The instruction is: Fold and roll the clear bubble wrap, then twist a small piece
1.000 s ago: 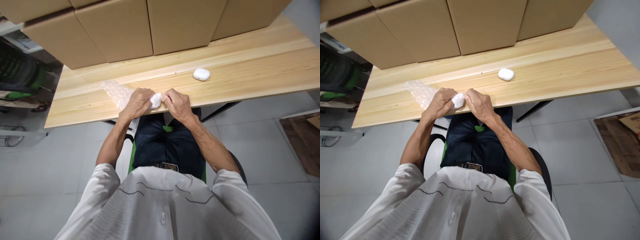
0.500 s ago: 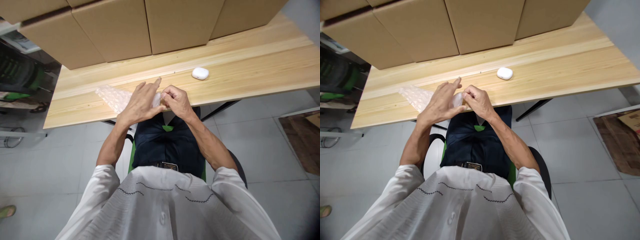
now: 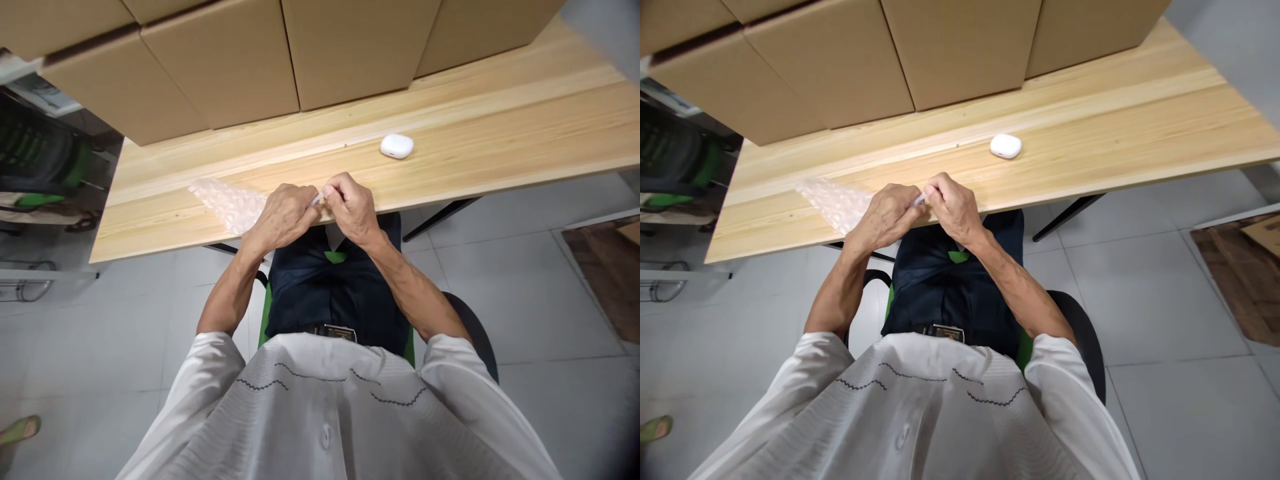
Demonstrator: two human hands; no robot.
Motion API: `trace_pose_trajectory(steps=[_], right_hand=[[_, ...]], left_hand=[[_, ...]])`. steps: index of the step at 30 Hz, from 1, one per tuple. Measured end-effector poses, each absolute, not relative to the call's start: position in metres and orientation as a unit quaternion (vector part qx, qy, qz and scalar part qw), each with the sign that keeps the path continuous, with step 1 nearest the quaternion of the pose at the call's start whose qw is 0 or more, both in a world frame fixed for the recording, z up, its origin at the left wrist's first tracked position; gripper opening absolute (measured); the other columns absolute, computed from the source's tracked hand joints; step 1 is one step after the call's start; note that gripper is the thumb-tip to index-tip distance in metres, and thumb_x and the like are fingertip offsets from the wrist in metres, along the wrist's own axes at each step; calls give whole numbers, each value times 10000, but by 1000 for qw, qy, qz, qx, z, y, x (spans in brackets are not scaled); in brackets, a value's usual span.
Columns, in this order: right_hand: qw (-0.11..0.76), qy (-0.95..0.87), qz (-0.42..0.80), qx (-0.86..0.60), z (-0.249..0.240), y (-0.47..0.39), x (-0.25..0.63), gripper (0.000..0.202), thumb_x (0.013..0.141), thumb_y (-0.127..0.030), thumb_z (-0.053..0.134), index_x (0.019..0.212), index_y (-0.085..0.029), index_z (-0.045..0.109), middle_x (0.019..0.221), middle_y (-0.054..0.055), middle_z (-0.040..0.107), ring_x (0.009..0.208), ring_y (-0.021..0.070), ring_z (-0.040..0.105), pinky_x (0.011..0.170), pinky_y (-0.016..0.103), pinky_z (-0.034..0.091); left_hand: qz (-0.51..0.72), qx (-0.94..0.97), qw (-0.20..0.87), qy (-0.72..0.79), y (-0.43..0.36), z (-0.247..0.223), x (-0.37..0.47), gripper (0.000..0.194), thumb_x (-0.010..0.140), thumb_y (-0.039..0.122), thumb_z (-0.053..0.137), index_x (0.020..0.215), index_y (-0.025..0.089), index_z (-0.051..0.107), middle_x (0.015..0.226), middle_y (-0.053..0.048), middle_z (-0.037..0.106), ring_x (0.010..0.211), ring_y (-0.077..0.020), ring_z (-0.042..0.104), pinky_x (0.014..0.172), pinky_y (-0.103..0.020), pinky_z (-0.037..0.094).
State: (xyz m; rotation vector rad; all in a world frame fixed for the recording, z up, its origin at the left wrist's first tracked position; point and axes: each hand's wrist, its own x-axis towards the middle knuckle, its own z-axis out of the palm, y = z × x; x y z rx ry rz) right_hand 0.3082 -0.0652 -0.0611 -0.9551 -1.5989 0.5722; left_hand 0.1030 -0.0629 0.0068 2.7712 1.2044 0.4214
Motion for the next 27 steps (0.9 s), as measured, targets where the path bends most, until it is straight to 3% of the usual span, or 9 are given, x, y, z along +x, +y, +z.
trace_pose_trajectory(steps=[5,10,17,22,25,27], right_hand=[[570,-680,196,-418,-63,-64,310,447,1202,-654,492,992,-278,608,872,4,690,815,199,664,836,352,516],[577,-652,229,-436,-63,-62,311,508,1169,-745,534,976,-282,613,842,-6,674,780,193,628,799,354,507],[542,-611,418,-398,-48,-64,317,650,1078,-926,613,973,-285,624,768,-41,597,667,159,532,648,315,423],[469,-708,378,-369,-34,-64,313,751,1045,-956,636,778,-259,555,733,-25,568,712,159,492,712,345,390],[460,-716,390,-352,-34,-62,310,792,1082,-972,533,733,-261,497,695,-31,511,681,154,459,691,347,366],[463,-713,398,-346,-34,-62,309,809,1083,-989,497,727,-263,495,686,-27,513,674,155,462,677,343,366]], left_hand=[[148,908,10,392,-68,4,98,222,1142,303,457,955,274,574,900,-83,726,901,-304,677,983,-476,518],[139,889,-9,437,-71,-5,97,200,1159,353,504,1029,256,620,923,-99,740,874,-308,675,866,-445,490],[163,871,-18,464,-66,-14,91,153,1120,321,506,1034,255,613,925,-102,732,848,-301,668,797,-429,453],[186,883,5,432,-61,-19,89,219,1134,398,486,1002,263,596,927,-108,728,851,-304,671,802,-448,488],[185,891,25,414,-62,-17,90,257,1140,454,496,1033,257,623,965,-118,747,904,-319,698,872,-485,550],[188,894,27,406,-67,-14,92,265,1120,456,535,1177,235,670,1090,-140,785,1031,-344,733,1007,-538,587]])
